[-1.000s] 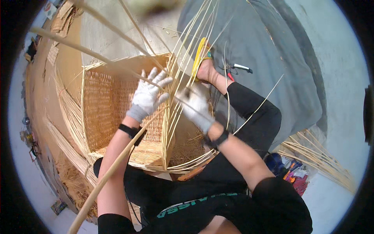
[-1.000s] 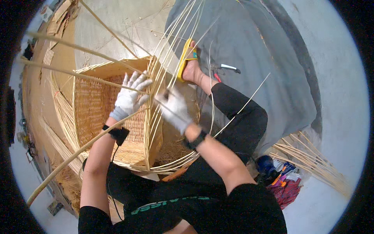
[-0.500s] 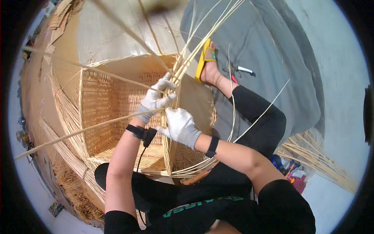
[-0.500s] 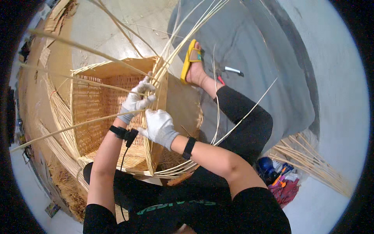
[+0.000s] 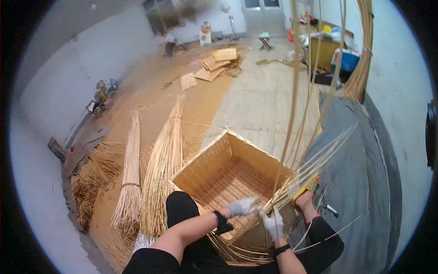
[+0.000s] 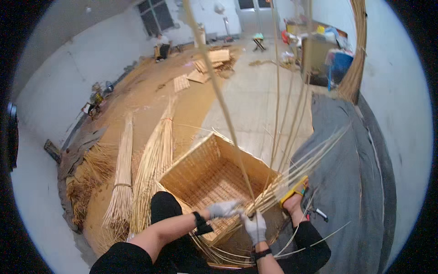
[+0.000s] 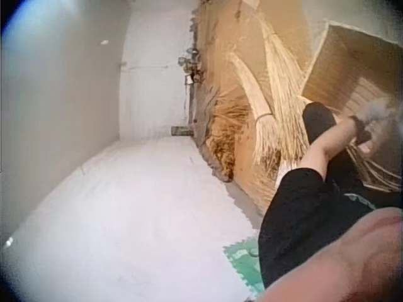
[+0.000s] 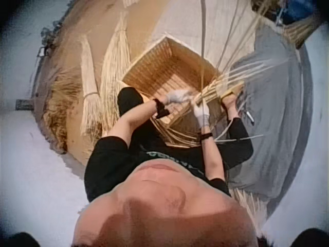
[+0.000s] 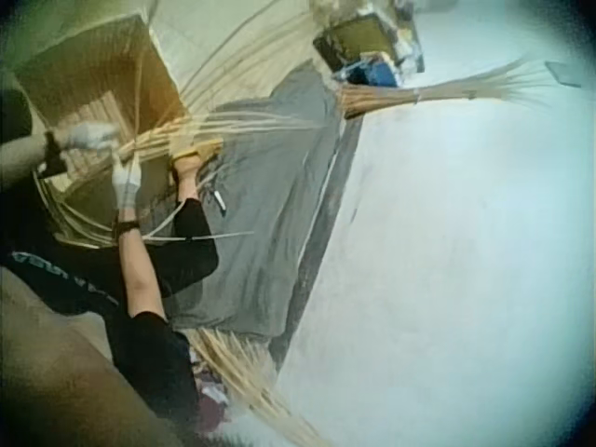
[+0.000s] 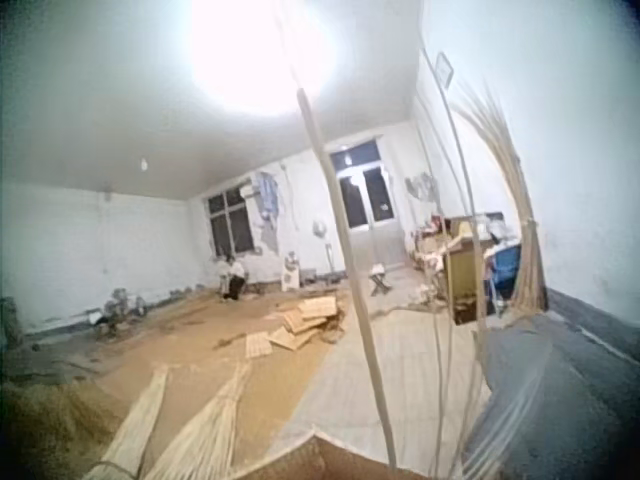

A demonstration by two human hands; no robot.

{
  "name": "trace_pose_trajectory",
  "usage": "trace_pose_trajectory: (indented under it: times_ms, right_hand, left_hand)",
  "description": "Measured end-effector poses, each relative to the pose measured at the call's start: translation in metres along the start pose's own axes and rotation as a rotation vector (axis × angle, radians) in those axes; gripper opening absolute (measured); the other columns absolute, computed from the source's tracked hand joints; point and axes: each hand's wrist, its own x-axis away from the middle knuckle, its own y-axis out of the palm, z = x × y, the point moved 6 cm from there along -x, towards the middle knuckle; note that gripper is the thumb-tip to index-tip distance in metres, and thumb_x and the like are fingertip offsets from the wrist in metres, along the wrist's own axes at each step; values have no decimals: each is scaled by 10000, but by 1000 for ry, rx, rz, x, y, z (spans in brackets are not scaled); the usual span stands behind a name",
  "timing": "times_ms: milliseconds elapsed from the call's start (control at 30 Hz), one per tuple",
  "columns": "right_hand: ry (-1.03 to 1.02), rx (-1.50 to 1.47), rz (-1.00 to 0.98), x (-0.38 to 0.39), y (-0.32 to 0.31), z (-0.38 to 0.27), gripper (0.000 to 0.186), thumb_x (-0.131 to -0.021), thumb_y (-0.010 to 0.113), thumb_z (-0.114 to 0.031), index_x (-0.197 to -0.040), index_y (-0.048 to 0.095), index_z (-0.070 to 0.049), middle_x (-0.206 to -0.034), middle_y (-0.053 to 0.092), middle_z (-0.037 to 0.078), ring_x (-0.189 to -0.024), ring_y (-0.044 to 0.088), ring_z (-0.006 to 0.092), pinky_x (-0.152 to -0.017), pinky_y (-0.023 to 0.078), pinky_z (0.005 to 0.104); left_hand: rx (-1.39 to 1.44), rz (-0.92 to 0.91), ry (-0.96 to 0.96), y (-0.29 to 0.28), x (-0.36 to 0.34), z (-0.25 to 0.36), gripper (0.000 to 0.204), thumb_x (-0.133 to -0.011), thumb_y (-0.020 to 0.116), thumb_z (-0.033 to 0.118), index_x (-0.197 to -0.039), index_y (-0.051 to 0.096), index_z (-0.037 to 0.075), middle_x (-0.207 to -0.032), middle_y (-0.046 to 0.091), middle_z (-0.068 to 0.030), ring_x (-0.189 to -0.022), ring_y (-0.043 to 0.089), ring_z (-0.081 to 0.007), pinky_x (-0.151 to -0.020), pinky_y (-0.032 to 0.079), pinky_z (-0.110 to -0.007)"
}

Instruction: Weave the top edge of a square wicker basket using long flexible rods.

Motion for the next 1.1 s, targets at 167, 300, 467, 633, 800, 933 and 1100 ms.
trace_pose_trajectory:
  times_ms: [167, 300, 467, 633, 800, 933, 1100]
  right_hand:
    - [223, -552, 179, -7, 6, 69, 224, -949, 675, -223, -978, 493, -94, -693, 530, 5, -534, 501, 82, -444, 445, 248]
    - [127, -318, 92, -23, -1, 93, 250, -965, 661, -283, -963, 474, -116, -655, 521, 2, -497, 484, 98, -430, 445, 271]
    - [339, -558, -75, -22, 7, 59, 357, -961, 637, -424, -956, 520, -87, -694, 582, 50, -534, 557, 155, -477, 491, 307]
    - [385, -255, -639, -4, 14, 36, 409, -951, 646, -398, -1088, 591, -16, -796, 663, 79, -609, 616, 170, -557, 524, 320]
    - [321, 143, -684, -21, 14, 82, 530, -858, 718, -527, -936, 704, -3, -805, 689, 68, -668, 654, 159, -594, 523, 302]
    - [327, 93, -647, -17, 12, 82, 514, -858, 730, -515, -937, 704, -8, -781, 677, 48, -653, 633, 138, -570, 494, 284]
    - [275, -197, -656, 1, 6, 41, 504, -851, 737, -532, -861, 713, -29, -750, 668, 24, -646, 580, 91, -550, 434, 255]
  left_hand:
    - [-178, -344, -298, 78, 93, -21, 938, -846, 463, 805, -1129, 634, -73, -1140, 652, -299, -1101, 625, -410, -919, 486, -451]
    - [-126, -432, -414, 69, 97, -18, 934, -828, 490, 805, -1138, 642, -64, -1170, 651, -285, -1124, 615, -399, -935, 478, -451]
    - [-153, -418, -488, 62, 105, -14, 980, -774, 557, 806, -1238, 606, -56, -1184, 655, -268, -1136, 618, -382, -928, 482, -456]
    - [-173, -534, -528, 71, 139, -18, 905, -753, 603, 784, -1137, 676, -32, -1156, 680, -204, -1086, 636, -362, -892, 489, -444]
    - [-78, -493, -541, 74, 157, -22, 875, -741, 629, 782, -1047, 704, -34, -1015, 697, -177, -939, 651, -323, -807, 484, -452]
    - [-63, -684, -604, 76, 151, -13, 922, -755, 584, 825, -1054, 687, -40, -981, 672, -189, -881, 650, -327, -751, 491, -445]
    - [-158, -659, -482, 71, 131, 3, 785, -781, 652, 739, -904, 691, -36, -840, 662, -139, -734, 623, -293, -656, 470, -448]
